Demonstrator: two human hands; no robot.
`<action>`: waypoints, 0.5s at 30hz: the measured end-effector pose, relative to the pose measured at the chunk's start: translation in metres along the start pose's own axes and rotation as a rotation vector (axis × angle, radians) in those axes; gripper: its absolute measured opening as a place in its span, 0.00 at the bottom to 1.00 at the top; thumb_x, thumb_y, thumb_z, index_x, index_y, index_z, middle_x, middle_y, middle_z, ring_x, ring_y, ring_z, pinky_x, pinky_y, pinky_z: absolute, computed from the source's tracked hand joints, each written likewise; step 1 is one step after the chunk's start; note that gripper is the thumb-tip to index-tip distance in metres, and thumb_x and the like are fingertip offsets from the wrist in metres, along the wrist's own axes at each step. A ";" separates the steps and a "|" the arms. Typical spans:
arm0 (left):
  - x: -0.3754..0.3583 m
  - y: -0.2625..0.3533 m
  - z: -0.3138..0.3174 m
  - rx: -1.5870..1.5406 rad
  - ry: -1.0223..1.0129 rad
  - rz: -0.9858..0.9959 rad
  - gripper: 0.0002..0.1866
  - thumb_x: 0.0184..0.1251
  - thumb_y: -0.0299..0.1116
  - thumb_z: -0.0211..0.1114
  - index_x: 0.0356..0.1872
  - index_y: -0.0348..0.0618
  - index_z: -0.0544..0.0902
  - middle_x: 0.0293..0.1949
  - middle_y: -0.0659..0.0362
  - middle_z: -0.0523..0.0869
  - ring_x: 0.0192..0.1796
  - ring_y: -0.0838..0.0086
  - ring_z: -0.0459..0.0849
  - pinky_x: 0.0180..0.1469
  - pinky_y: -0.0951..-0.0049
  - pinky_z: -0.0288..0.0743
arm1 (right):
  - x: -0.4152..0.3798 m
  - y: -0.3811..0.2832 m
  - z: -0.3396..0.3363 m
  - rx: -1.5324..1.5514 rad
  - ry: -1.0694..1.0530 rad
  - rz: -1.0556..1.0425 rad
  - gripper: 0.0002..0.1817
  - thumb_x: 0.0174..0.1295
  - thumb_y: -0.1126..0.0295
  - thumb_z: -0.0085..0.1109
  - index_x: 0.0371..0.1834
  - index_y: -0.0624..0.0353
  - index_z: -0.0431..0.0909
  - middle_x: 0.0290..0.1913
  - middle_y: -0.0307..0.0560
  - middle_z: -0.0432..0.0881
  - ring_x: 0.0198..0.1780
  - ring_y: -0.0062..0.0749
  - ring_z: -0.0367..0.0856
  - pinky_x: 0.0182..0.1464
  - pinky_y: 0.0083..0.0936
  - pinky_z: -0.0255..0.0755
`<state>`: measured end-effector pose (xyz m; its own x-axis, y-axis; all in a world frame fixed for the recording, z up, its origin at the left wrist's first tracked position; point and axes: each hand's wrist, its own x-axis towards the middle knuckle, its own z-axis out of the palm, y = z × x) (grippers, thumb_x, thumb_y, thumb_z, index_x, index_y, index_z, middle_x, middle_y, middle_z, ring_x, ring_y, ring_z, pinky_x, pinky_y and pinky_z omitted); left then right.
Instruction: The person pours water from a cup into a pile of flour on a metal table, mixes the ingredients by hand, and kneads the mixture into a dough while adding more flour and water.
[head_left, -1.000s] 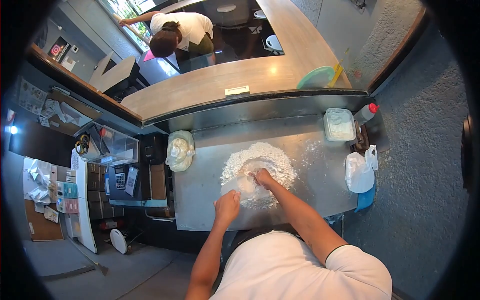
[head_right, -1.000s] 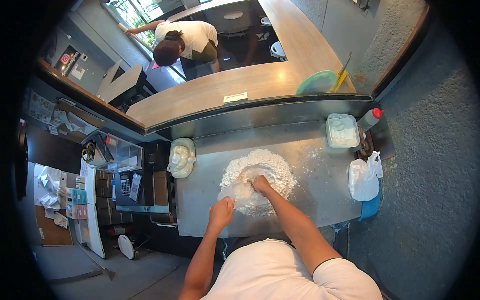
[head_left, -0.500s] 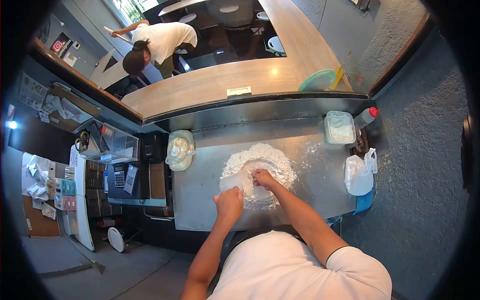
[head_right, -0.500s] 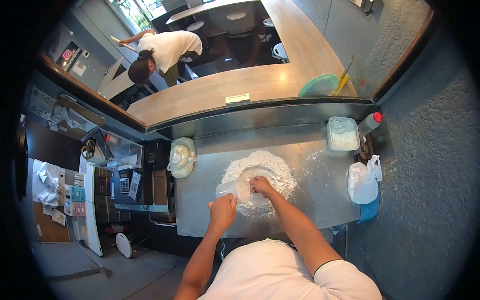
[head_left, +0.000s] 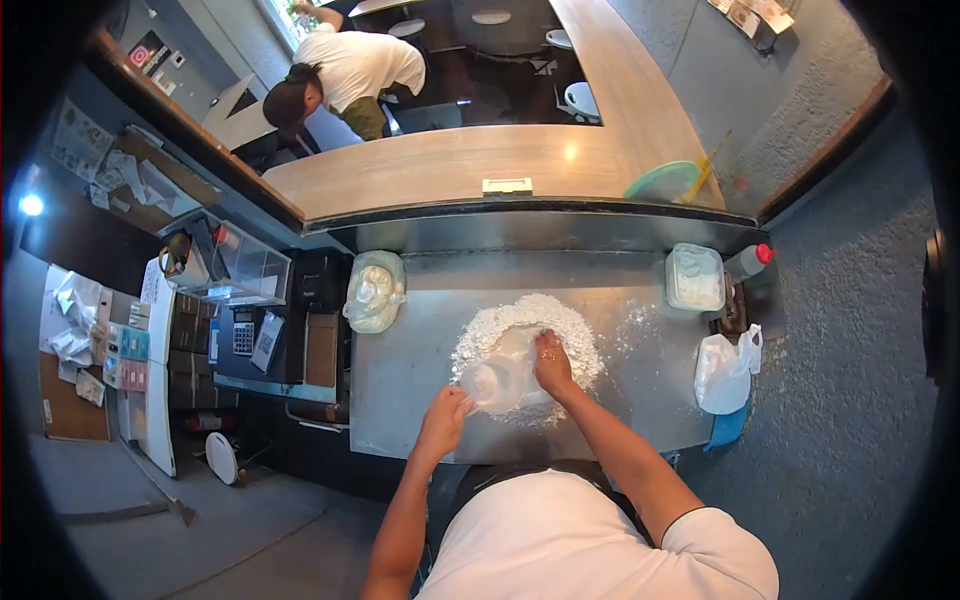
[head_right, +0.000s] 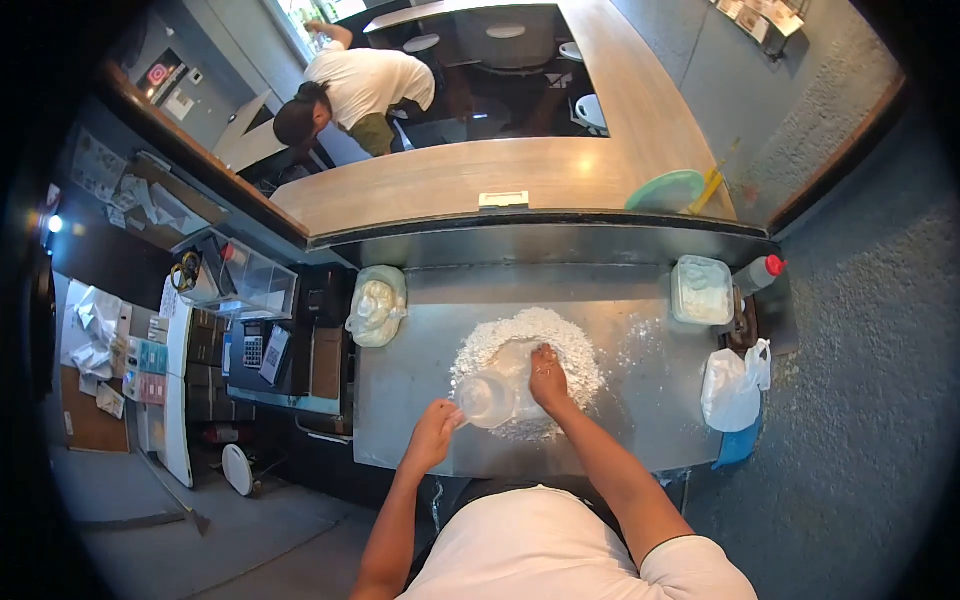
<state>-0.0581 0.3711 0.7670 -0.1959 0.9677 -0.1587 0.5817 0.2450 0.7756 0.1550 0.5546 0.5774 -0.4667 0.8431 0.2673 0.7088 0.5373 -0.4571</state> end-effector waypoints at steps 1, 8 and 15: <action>-0.008 -0.009 -0.003 -0.059 0.039 -0.007 0.14 0.76 0.36 0.57 0.44 0.34 0.84 0.47 0.47 0.84 0.50 0.51 0.82 0.56 0.59 0.73 | 0.001 -0.006 -0.011 -0.037 -0.204 0.091 0.21 0.59 0.79 0.51 0.57 0.71 0.76 0.61 0.72 0.75 0.64 0.60 0.75 0.68 0.44 0.70; -0.064 -0.114 -0.021 -0.376 0.287 -0.289 0.16 0.79 0.36 0.54 0.50 0.32 0.81 0.48 0.49 0.85 0.53 0.61 0.83 0.59 0.66 0.73 | 0.008 0.022 0.025 -0.031 -0.250 -0.148 0.19 0.54 0.80 0.50 0.50 0.74 0.77 0.52 0.74 0.77 0.58 0.68 0.74 0.67 0.52 0.65; -0.065 -0.202 -0.041 -0.444 0.465 -0.412 0.17 0.78 0.38 0.54 0.52 0.36 0.82 0.46 0.54 0.86 0.52 0.67 0.83 0.59 0.67 0.74 | 0.015 0.004 0.006 -0.025 -0.454 -0.135 0.17 0.54 0.80 0.52 0.48 0.70 0.81 0.49 0.69 0.79 0.53 0.63 0.77 0.59 0.53 0.70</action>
<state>-0.1950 0.2564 0.6455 -0.6975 0.6548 -0.2911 0.0369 0.4385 0.8980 0.1478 0.5690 0.5742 -0.7357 0.6728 -0.0779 0.6358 0.6463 -0.4220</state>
